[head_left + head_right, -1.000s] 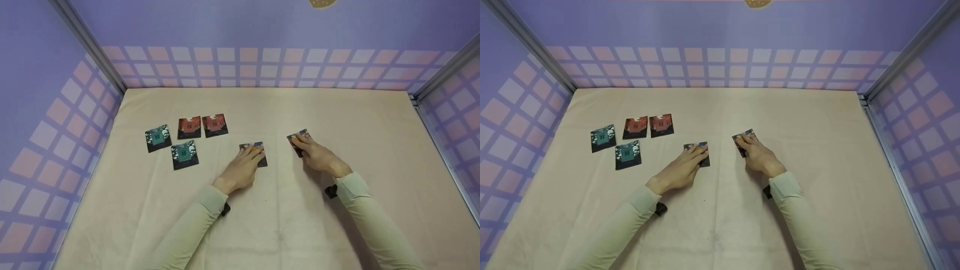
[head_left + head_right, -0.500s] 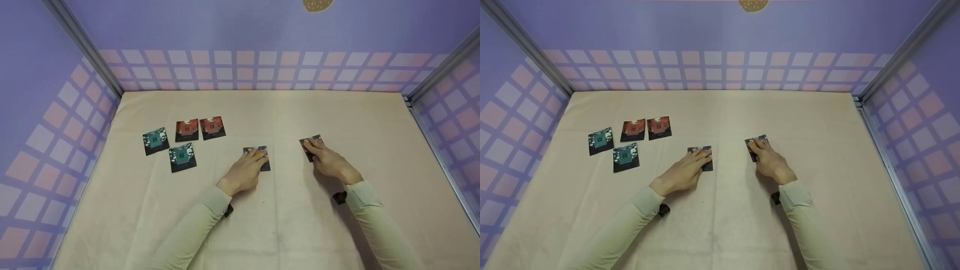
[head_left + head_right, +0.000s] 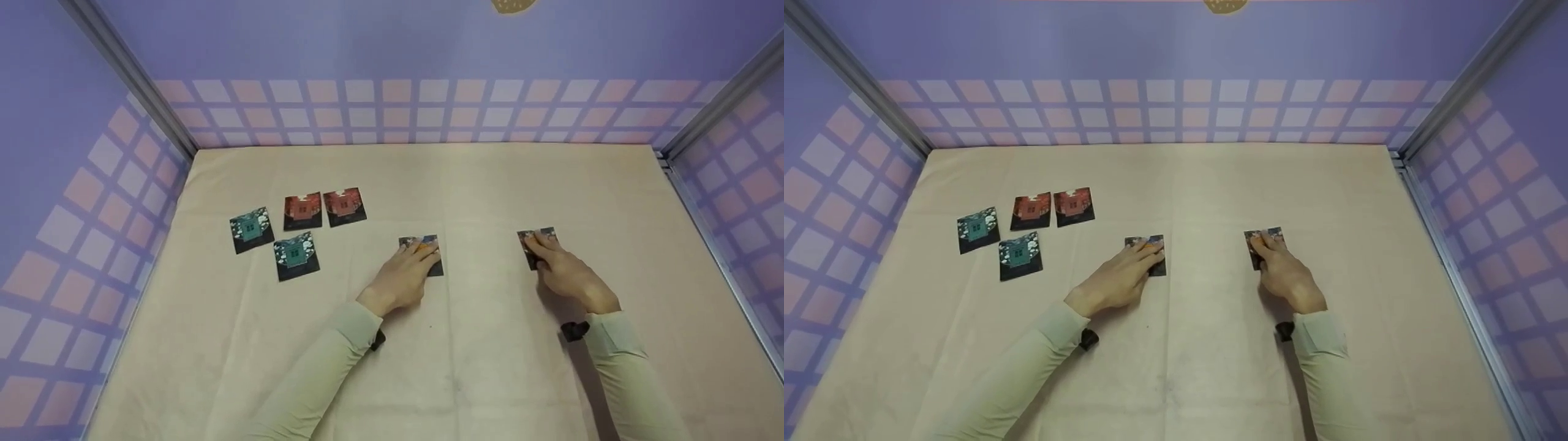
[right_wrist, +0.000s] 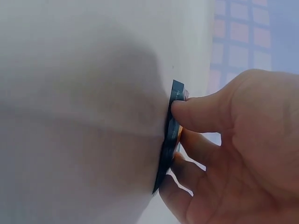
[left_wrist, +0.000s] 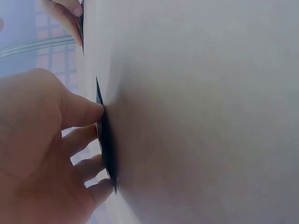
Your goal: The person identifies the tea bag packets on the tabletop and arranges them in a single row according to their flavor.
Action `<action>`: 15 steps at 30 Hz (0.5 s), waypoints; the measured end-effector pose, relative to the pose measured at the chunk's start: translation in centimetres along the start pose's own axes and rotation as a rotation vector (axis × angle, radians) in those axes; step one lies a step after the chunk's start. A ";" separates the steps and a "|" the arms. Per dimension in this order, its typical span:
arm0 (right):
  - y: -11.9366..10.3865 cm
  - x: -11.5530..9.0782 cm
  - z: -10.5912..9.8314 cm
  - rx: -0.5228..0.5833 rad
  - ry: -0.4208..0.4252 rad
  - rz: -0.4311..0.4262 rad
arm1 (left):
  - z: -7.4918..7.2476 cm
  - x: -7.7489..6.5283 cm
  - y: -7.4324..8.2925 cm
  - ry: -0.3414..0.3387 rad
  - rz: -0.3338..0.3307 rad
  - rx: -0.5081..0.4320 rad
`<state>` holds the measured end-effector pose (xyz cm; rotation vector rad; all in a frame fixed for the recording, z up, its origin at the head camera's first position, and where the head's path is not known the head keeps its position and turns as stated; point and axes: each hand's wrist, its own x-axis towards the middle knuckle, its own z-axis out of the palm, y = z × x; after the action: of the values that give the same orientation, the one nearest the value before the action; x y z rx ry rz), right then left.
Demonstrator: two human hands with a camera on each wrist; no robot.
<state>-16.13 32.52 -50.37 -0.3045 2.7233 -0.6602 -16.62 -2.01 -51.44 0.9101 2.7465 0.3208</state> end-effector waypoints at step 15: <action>1.0 -1.6 -0.2 0.003 0.017 0.035 | 0.1 1.8 1.5 -0.024 0.047 0.029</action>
<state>-14.81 33.90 -50.26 -0.2510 2.7372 -0.6608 -17.11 0.27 -51.33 0.9805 2.7178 0.2772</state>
